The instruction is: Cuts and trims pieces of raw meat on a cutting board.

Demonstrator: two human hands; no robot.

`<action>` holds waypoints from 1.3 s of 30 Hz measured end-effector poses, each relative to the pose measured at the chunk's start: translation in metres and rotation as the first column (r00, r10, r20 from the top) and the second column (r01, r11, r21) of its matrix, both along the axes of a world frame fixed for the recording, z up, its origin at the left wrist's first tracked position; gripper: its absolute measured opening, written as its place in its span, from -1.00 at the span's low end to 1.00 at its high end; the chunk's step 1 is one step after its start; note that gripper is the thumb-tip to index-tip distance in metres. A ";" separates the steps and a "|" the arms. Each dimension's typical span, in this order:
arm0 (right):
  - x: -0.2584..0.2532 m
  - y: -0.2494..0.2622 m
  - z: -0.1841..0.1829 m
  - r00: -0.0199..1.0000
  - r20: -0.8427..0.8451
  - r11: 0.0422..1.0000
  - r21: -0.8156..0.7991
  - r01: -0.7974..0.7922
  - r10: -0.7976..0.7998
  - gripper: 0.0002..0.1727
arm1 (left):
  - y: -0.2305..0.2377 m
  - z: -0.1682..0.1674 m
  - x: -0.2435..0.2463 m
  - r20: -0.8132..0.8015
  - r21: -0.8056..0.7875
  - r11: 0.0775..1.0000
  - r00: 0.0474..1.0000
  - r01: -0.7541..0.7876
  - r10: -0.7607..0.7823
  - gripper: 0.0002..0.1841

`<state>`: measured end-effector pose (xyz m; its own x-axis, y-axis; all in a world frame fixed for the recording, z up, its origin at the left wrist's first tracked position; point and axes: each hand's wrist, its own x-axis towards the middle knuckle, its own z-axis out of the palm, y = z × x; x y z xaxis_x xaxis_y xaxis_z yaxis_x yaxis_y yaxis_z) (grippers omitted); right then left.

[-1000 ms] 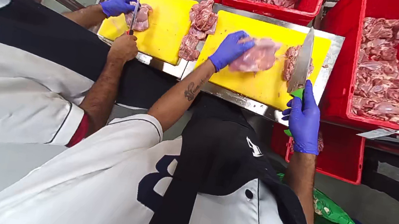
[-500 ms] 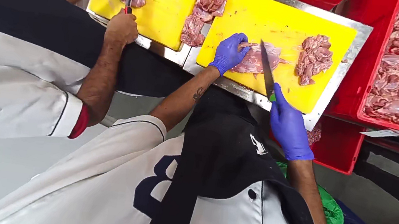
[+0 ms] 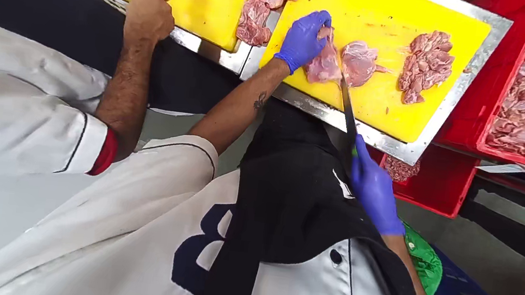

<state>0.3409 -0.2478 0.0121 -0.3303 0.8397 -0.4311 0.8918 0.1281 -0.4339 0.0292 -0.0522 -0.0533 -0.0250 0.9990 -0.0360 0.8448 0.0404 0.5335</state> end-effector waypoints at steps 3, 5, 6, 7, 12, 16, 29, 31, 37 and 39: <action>0.032 -0.026 0.017 0.998 -0.053 0.999 -0.039 0.013 -0.015 -0.40 | 0.032 0.013 -0.031 -0.180 0.027 0.998 0.981 -0.063 0.067 -0.68; 0.049 -0.024 0.028 0.992 -0.113 0.995 -0.076 0.057 -0.065 -0.40 | 0.040 0.031 -0.026 -0.268 0.072 0.997 0.962 -0.026 0.044 -0.66; 0.057 -0.022 0.032 0.983 -0.145 0.993 -0.063 0.103 -0.112 -0.41 | 0.035 0.037 -0.013 -0.270 0.122 0.990 0.962 0.068 -0.033 -0.67; 0.063 -0.021 0.036 0.969 -0.180 0.985 -0.051 0.164 -0.170 -0.41 | 0.023 0.039 0.007 -0.254 0.146 0.970 0.955 0.194 -0.153 -0.65; 0.080 -0.015 0.047 0.865 -0.320 0.915 -0.012 0.404 -0.387 -0.38 | -0.029 0.011 0.097 -0.173 -0.106 0.886 0.869 0.451 -0.463 -0.59; 0.082 -0.014 0.051 0.805 -0.409 0.885 -0.013 0.466 -0.430 -0.39 | 0.007 0.028 0.088 0.068 -0.056 0.913 0.914 0.403 -0.399 -0.75; 0.073 -0.004 0.046 0.750 -0.486 0.863 -0.018 0.505 -0.449 -0.38 | 0.002 0.003 0.039 0.184 -0.112 0.974 0.967 0.198 -0.175 -0.63; 0.061 0.000 0.039 0.768 -0.464 0.877 -0.041 0.479 -0.441 -0.39 | -0.002 0.009 0.031 0.102 -0.037 0.988 0.984 0.151 -0.147 -0.68; 0.005 0.013 0.006 0.946 -0.263 0.973 0.075 0.218 -0.192 -0.42 | -0.020 -0.013 0.035 0.000 0.177 0.903 0.917 0.392 -0.399 -0.76; -0.006 0.020 -0.003 0.972 -0.202 0.985 0.094 0.142 -0.121 -0.42 | -0.022 -0.020 0.037 -0.056 0.192 0.896 0.916 0.400 -0.397 -0.75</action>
